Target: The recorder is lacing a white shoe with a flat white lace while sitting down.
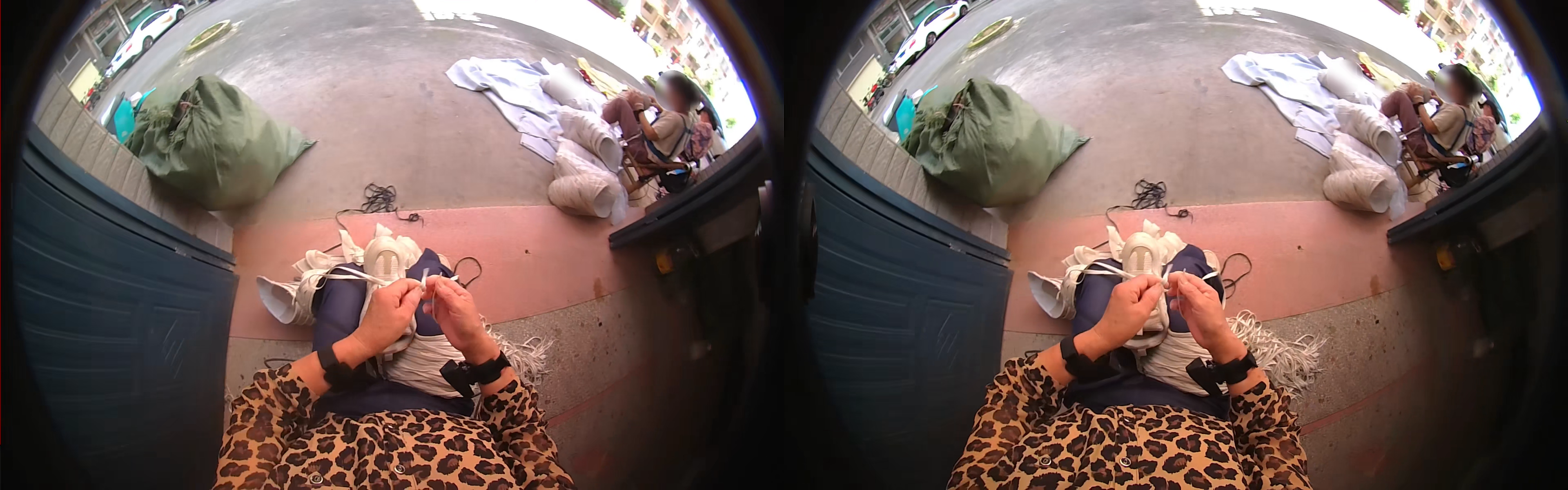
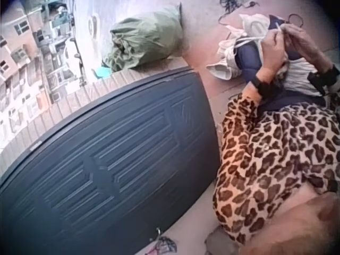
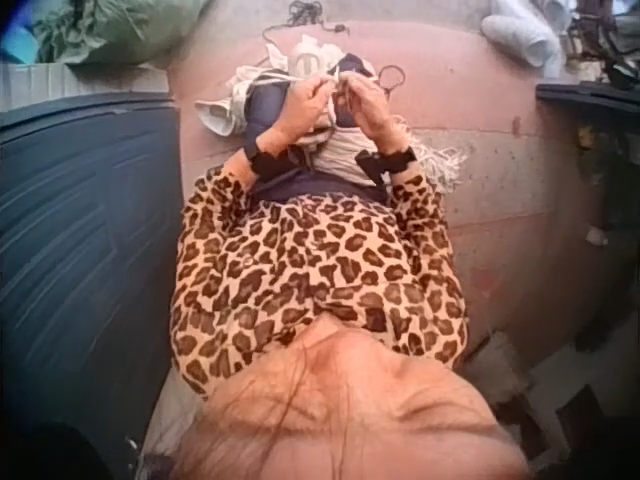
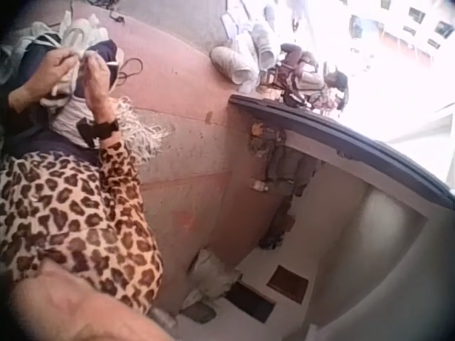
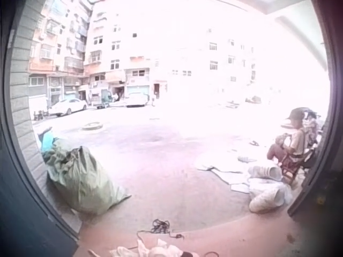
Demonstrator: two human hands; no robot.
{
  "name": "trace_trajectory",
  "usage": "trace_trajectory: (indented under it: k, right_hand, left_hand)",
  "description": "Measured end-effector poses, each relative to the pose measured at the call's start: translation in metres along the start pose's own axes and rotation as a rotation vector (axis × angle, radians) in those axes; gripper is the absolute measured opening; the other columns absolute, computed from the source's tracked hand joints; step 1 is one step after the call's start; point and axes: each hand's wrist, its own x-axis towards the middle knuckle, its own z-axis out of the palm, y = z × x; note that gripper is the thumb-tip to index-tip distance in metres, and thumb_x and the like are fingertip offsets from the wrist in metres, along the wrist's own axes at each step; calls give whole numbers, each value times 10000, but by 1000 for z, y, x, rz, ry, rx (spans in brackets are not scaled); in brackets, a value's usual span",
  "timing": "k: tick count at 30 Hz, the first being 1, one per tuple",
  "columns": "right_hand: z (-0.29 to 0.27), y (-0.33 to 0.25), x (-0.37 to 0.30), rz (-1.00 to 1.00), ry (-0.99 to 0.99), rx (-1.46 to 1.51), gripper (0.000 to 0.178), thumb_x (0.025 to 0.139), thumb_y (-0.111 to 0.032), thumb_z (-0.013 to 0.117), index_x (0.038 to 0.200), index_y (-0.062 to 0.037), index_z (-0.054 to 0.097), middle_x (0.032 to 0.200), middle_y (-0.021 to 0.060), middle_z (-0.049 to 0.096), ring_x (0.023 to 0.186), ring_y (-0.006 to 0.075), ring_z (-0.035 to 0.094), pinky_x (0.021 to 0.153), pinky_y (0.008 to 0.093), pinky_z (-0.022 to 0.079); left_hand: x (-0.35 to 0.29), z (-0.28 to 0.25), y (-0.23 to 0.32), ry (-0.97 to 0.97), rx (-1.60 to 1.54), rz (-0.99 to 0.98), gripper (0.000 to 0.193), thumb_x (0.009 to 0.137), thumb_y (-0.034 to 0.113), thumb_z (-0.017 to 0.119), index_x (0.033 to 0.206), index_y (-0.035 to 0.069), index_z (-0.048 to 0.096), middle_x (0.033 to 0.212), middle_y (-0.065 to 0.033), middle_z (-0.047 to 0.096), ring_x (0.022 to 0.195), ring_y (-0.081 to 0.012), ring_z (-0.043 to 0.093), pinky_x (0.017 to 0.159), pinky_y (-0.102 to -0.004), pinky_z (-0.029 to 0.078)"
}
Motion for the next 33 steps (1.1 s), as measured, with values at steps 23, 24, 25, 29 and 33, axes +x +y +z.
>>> trace_trajectory:
  k: [23, 24, 25, 29, 33]
  right_hand:
    - [31, 30, 3, -34, 56, -219, 258, 902, -180, 543, 1078, -1, 601, 652, -101, 400, 558, -1, 301, 489, 165, 239]
    - [31, 30, 3, -31, 39, -231, 250, 901, -181, 545, 1067, -5, 607, 650, -101, 400, 557, -1, 302, 488, 166, 239]
    - [32, 29, 4, -40, 21, -241, 219, 899, -179, 546, 1023, -14, 621, 647, -101, 401, 555, 0, 302, 485, 167, 239]
    - [22, 31, 7, -37, -37, -166, 205, 894, -199, 558, 962, -19, 629, 669, -84, 460, 577, 5, 351, 512, 162, 286]
    - [17, 21, 0, -54, 10, -285, 235, 900, -220, 547, 986, -14, 619, 885, -10, 612, 772, 42, 520, 703, 192, 418]
  left_hand:
    - [-25, -12, -38, 141, 16, -74, 188, 901, 137, 531, 966, -21, 609, 749, 29, 571, 654, -14, 462, 567, -186, 399]
    - [-24, -12, -37, 142, 29, -71, 186, 902, 137, 530, 958, -20, 612, 742, 34, 564, 646, -11, 454, 561, -184, 396]
    - [-24, -13, -35, 138, 30, -74, 186, 902, 137, 530, 958, -20, 612, 742, 34, 564, 646, -11, 454, 561, -184, 396]
    - [-15, -29, -32, 24, 234, -19, 178, 862, 131, 560, 960, -6, 619, 776, -46, 620, 689, -116, 530, 627, -252, 429]
    - [23, -57, -64, 30, 703, 251, 167, 763, 90, 563, 909, 53, 635, 858, -133, 619, 813, -305, 555, 793, -370, 417]
